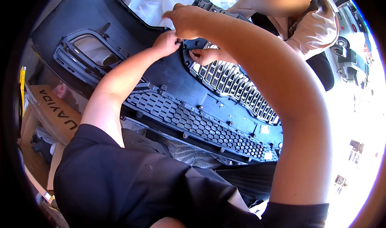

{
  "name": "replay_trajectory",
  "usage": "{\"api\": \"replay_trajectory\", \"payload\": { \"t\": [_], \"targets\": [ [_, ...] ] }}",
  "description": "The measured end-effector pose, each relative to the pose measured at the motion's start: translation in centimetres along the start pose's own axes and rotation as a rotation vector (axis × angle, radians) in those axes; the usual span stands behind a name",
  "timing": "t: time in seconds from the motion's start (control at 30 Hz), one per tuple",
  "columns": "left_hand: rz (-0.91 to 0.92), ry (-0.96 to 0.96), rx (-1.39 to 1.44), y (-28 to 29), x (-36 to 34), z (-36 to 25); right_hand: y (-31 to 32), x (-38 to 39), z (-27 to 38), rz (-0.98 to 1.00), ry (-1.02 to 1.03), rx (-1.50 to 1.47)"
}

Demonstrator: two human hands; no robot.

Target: The person uses a screwdriver to detach plastic components and clips from the inner side of a car bumper while another person assists by holding the parts.

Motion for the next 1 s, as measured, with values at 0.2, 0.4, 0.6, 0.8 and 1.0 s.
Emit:
{"api": "replay_trajectory", "payload": {
  "t": [0.2, 0.4, 0.6, 0.8, 1.0],
  "targets": [
    [-0.011, 0.162, 0.167, -3.9, 2.4, 2.3, 0.0, -0.1, 1.1, 0.139, -0.282, 0.062],
    [-0.065, 0.174, 0.118, -5.6, 1.5, 1.5, 0.0, 2.1, 0.6, -0.017, -0.168, 0.004],
    [-0.148, 0.365, 0.165, -6.5, 1.7, 2.0, 0.0, 3.1, 1.1, 0.045, 0.05, 0.126],
    [-0.111, 0.392, 0.235, -6.9, 1.6, 3.3, -1.7, 2.9, -0.1, 0.099, -0.141, 0.088],
    [-0.123, 0.52, 0.166, -7.0, 1.1, 1.8, -0.8, 3.3, 0.0, 0.033, 0.011, 0.074]
  ]
}}
Point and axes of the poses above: each hand's wrist, its own x-axis away from the middle knuckle, its own y-axis out of the back of the hand, z = x × y, the point moved 5 cm from there along -x, towards the middle knuckle, and after that the axes turned 5 degrees about z, right-handed, at the moved point
